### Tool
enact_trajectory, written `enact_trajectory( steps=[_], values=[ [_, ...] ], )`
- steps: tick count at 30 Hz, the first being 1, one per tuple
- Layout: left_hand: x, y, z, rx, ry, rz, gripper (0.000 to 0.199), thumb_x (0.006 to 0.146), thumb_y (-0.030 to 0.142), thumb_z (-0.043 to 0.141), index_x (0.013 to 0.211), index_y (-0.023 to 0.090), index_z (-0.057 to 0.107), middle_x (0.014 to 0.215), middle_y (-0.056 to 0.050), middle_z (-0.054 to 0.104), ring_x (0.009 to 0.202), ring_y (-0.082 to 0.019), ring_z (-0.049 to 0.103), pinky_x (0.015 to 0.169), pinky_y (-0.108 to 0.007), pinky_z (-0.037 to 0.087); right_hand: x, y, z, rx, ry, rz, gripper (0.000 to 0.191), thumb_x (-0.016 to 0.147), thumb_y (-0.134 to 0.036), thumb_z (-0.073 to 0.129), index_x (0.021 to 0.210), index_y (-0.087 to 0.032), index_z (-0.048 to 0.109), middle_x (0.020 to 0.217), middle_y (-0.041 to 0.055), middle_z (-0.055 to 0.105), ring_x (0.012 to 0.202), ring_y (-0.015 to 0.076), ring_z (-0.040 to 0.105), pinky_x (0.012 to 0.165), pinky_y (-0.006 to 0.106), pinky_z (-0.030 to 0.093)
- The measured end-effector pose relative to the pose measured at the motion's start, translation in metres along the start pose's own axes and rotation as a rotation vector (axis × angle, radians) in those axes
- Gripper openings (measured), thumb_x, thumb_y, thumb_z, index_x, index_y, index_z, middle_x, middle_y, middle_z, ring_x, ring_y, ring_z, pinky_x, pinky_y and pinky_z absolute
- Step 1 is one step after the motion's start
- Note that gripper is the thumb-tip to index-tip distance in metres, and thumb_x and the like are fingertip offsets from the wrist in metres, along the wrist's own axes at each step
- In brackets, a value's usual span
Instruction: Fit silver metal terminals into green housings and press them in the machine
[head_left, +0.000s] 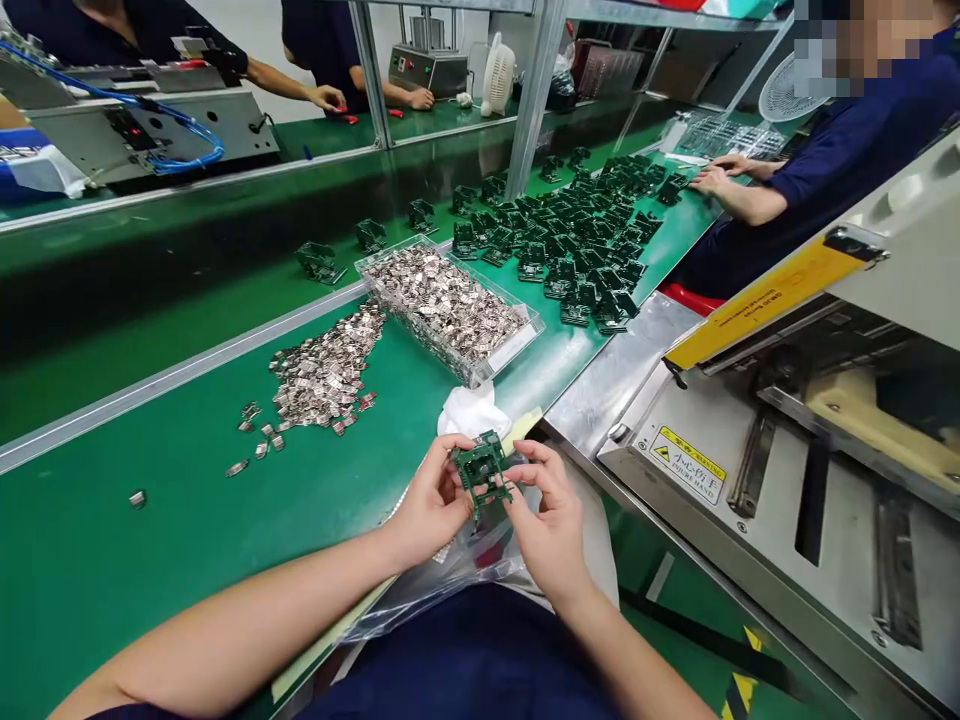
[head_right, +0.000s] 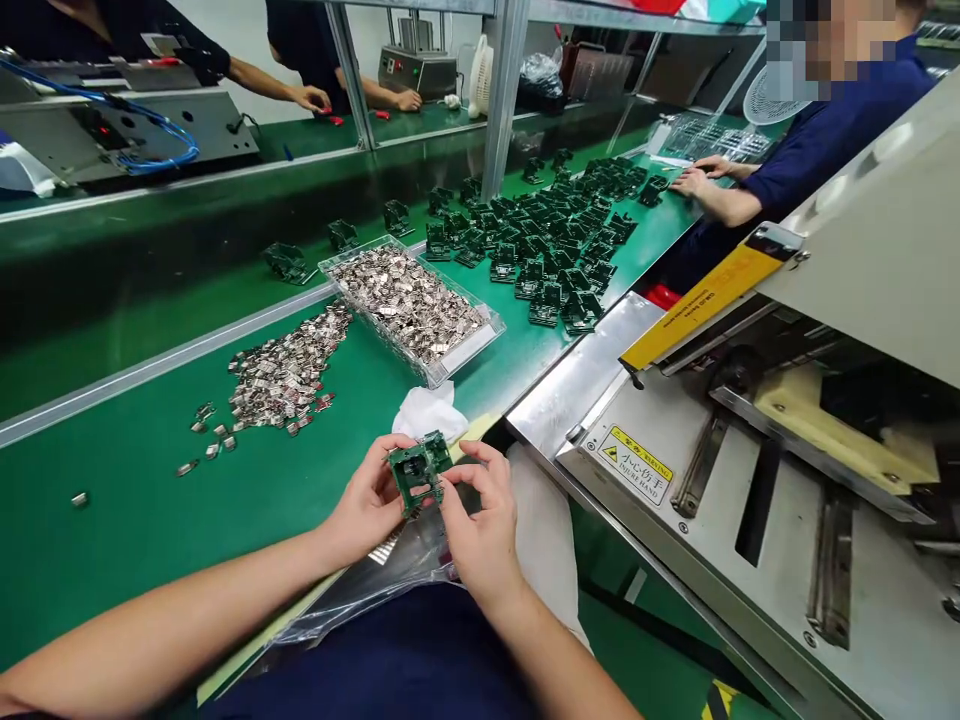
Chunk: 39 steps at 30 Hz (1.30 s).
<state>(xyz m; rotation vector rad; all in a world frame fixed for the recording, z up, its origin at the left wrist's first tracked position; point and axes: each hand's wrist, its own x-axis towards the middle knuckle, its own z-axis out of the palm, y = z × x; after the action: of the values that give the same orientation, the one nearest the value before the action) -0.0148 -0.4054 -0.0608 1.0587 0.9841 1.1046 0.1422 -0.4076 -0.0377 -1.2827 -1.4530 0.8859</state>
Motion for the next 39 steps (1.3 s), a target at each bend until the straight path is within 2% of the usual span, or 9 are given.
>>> enact_trajectory(
  steps=[3, 10, 19, 24, 32, 35, 39],
  values=[
    [0.0, -0.001, 0.001, -0.011, -0.014, -0.001, 0.041, 0.08, 0.03, 0.071, 0.109, 0.029, 0.043, 0.088, 0.0, 0.053, 0.075, -0.013, 0.055, 0.067, -0.026, 0.05, 0.0, 0.004, 0.004, -0.019, -0.015, 0.006, 0.011, 0.085, -0.028, 0.063, 0.077, -0.022, 0.067, 0.118, 0.0102, 0.057, 0.114, 0.028, 0.052, 0.098, 0.044, 0.041],
    [-0.002, 0.002, 0.001, -0.024, -0.035, -0.01, 0.04, 0.08, 0.034, 0.071, 0.109, 0.029, 0.044, 0.086, -0.001, 0.053, 0.074, -0.014, 0.055, 0.066, -0.026, 0.051, 0.0, 0.005, 0.007, -0.053, 0.013, -0.007, 0.012, 0.086, -0.026, 0.062, 0.076, -0.021, 0.066, 0.115, 0.0105, 0.057, 0.112, 0.0274, 0.053, 0.095, 0.043, 0.043],
    [-0.003, -0.002, 0.0, 0.022, -0.059, 0.04, 0.036, 0.085, 0.034, 0.065, 0.113, 0.028, 0.044, 0.085, 0.0, 0.053, 0.071, -0.014, 0.053, 0.064, -0.025, 0.047, 0.0, 0.003, 0.006, 0.027, 0.003, 0.015, 0.015, 0.085, -0.028, 0.065, 0.072, -0.02, 0.065, 0.112, 0.0104, 0.058, 0.108, 0.0271, 0.056, 0.093, 0.041, 0.045],
    [-0.003, -0.002, 0.0, 0.047, -0.078, 0.078, 0.033, 0.088, 0.03, 0.061, 0.115, 0.025, 0.042, 0.085, 0.0, 0.053, 0.072, -0.012, 0.052, 0.066, -0.023, 0.045, 0.001, 0.006, 0.007, 0.001, 0.003, 0.002, 0.014, 0.084, -0.028, 0.065, 0.073, -0.02, 0.065, 0.112, 0.0105, 0.058, 0.107, 0.0266, 0.056, 0.092, 0.04, 0.044],
    [-0.005, -0.007, -0.001, 0.128, -0.062, 0.105, 0.028, 0.092, 0.032, 0.054, 0.116, 0.023, 0.042, 0.084, -0.002, 0.055, 0.072, -0.013, 0.053, 0.062, -0.024, 0.044, -0.003, 0.008, 0.012, -0.004, 0.014, -0.034, 0.02, 0.087, -0.029, 0.063, 0.071, -0.02, 0.057, 0.109, 0.0098, 0.057, 0.105, 0.0252, 0.056, 0.09, 0.038, 0.045],
    [-0.005, -0.005, 0.0, 0.137, -0.027, 0.109, 0.027, 0.091, 0.029, 0.055, 0.115, 0.023, 0.043, 0.081, 0.0, 0.054, 0.069, -0.012, 0.051, 0.061, -0.022, 0.044, -0.004, 0.008, 0.012, 0.06, 0.007, 0.023, 0.016, 0.086, -0.029, 0.064, 0.074, -0.02, 0.058, 0.104, 0.0081, 0.059, 0.095, 0.0225, 0.058, 0.082, 0.034, 0.048],
    [-0.004, 0.0, 0.003, 0.141, -0.02, 0.13, 0.025, 0.091, 0.023, 0.055, 0.113, 0.024, 0.043, 0.079, 0.002, 0.055, 0.069, -0.011, 0.052, 0.064, -0.021, 0.046, -0.005, 0.007, 0.012, 0.274, -0.026, 0.193, 0.012, 0.085, -0.03, 0.066, 0.088, -0.02, 0.06, 0.088, 0.0047, 0.063, 0.079, 0.0187, 0.06, 0.065, 0.028, 0.052]
  ],
)
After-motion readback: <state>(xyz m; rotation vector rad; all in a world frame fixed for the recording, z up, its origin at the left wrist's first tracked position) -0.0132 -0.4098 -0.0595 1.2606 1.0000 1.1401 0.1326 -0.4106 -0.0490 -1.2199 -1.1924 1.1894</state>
